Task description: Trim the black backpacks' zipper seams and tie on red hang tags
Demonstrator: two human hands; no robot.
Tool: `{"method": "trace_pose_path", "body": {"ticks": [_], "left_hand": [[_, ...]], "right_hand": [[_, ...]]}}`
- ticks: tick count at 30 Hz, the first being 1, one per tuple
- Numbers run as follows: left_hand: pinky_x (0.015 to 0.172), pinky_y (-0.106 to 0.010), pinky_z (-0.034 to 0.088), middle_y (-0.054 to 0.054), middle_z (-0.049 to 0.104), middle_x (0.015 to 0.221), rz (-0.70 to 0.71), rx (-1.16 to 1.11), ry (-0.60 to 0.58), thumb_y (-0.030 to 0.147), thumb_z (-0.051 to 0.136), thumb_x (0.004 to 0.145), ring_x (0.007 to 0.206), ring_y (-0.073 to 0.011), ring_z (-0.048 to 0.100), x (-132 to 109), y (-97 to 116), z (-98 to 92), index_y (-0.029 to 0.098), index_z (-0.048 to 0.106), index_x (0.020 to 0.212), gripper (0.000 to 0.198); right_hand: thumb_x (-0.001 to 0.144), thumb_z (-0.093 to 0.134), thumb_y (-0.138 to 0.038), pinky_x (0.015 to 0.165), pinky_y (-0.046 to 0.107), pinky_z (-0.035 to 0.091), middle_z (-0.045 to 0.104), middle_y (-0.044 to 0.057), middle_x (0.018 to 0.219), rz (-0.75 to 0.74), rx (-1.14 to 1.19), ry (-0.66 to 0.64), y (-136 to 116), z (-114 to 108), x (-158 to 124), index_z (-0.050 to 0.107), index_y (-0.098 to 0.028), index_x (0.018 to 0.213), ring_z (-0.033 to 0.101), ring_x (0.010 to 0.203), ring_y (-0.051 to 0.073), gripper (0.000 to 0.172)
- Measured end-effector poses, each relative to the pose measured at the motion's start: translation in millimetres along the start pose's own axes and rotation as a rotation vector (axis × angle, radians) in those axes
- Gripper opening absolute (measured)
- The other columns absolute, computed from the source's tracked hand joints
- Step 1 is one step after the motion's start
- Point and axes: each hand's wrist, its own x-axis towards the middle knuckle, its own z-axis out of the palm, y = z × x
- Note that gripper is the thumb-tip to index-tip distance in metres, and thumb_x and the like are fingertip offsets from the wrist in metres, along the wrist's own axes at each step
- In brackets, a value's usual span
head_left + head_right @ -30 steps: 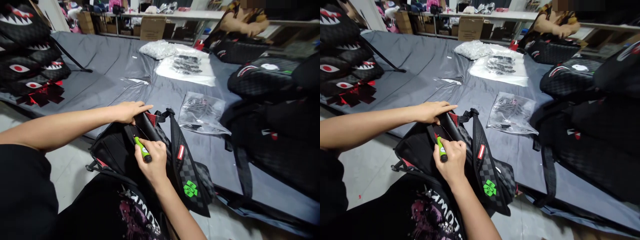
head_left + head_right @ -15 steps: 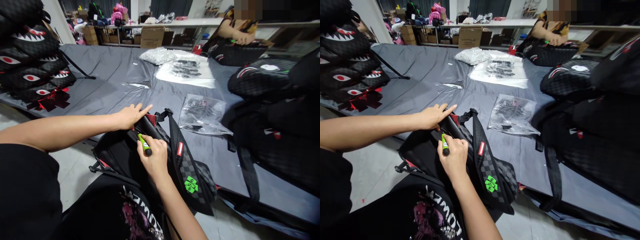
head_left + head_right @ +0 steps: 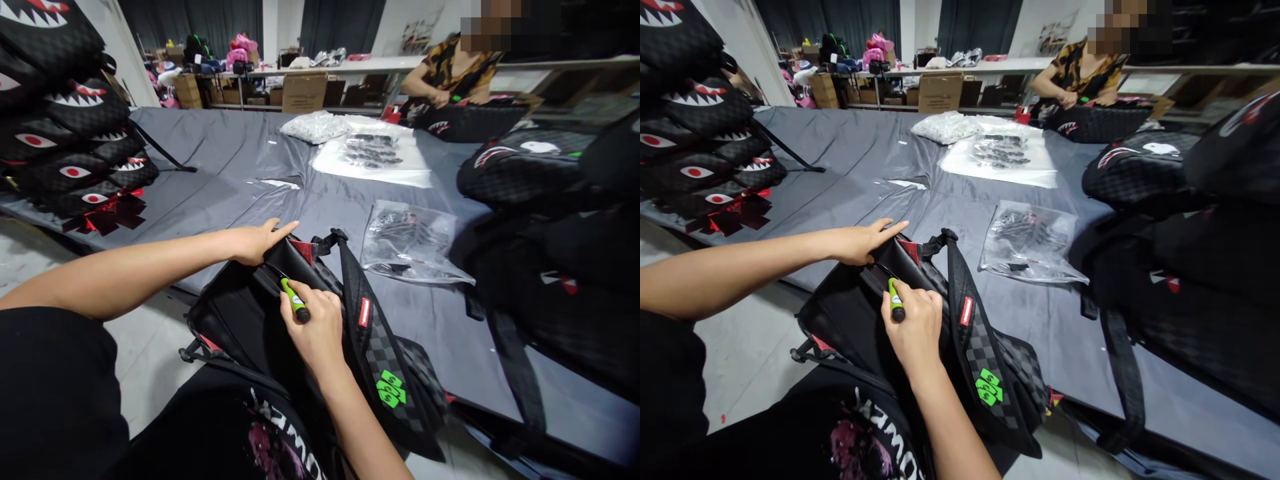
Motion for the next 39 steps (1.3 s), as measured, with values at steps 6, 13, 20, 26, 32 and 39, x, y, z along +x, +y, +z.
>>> {"method": "trace_pose_path", "body": {"ticks": [6, 13, 20, 26, 32, 39], "left_hand": [[0.094, -0.032, 0.049, -0.014, -0.009, 0.164, 0.005, -0.004, -0.011, 0.009, 0.06, 0.077, 0.133, -0.0288, 0.049, 1, -1, -1.6, 0.035, -0.022, 0.151, 0.113], [0.075, -0.032, 0.052, -0.022, 0.024, 0.155, -0.08, 0.118, -0.091, 0.011, 0.059, 0.079, 0.098, -0.0257, 0.067, -20, -12, -8.2, 0.035, -0.018, 0.153, 0.109], [0.084, -0.03, 0.047, -0.016, 0.061, 0.125, -0.162, -0.026, 0.155, 0.023, 0.057, 0.086, 0.109, -0.0248, 0.062, -37, -36, 19.0, 0.018, -0.024, 0.151, 0.104], [0.079, -0.026, 0.047, -0.018, 0.063, 0.124, -0.102, -0.014, -0.103, 0.024, 0.06, 0.084, 0.104, -0.0238, 0.064, -15, -37, 3.4, 0.015, -0.013, 0.154, 0.101], [0.082, -0.025, 0.047, -0.017, 0.062, 0.128, -0.051, -0.037, -0.065, 0.023, 0.055, 0.086, 0.107, -0.0218, 0.063, -12, -45, 11.5, 0.013, -0.018, 0.152, 0.099], [0.081, -0.026, 0.047, -0.017, 0.063, 0.127, -0.054, -0.027, -0.068, 0.023, 0.056, 0.086, 0.109, -0.0229, 0.064, 0, -47, 12.9, 0.014, -0.012, 0.154, 0.096]], "right_hand": [[0.088, 0.065, -0.036, 0.08, 0.036, 0.033, 0.076, 0.005, 0.095, 0.008, 0.069, -0.041, -8, 4, 11, 0.07, -0.019, 0.107, 0.069, 0.085, 0.02, 0.025], [0.087, 0.056, -0.023, 0.073, 0.034, 0.035, 0.076, 0.001, 0.082, -0.045, 0.265, -0.131, -26, 4, 13, 0.073, -0.02, 0.102, 0.065, 0.07, 0.015, 0.022], [0.087, 0.058, -0.024, 0.077, 0.035, 0.037, 0.075, 0.003, 0.089, -0.023, 0.251, -0.166, -23, 24, 19, 0.067, -0.018, 0.106, 0.065, 0.074, 0.018, 0.022], [0.084, 0.066, -0.022, 0.077, 0.033, 0.039, 0.076, 0.001, 0.09, 0.02, 0.26, -0.154, -14, 25, 22, 0.068, -0.022, 0.1, 0.068, 0.079, 0.018, 0.016], [0.085, 0.065, -0.018, 0.079, 0.035, 0.041, 0.076, 0.004, 0.1, -0.006, 0.243, -0.139, -17, 35, 26, 0.07, -0.021, 0.107, 0.07, 0.088, 0.02, 0.023], [0.086, 0.062, -0.017, 0.081, 0.034, 0.048, 0.076, 0.005, 0.104, 0.012, 0.268, -0.177, -13, 48, 35, 0.07, -0.021, 0.108, 0.07, 0.093, 0.02, 0.024]]}}
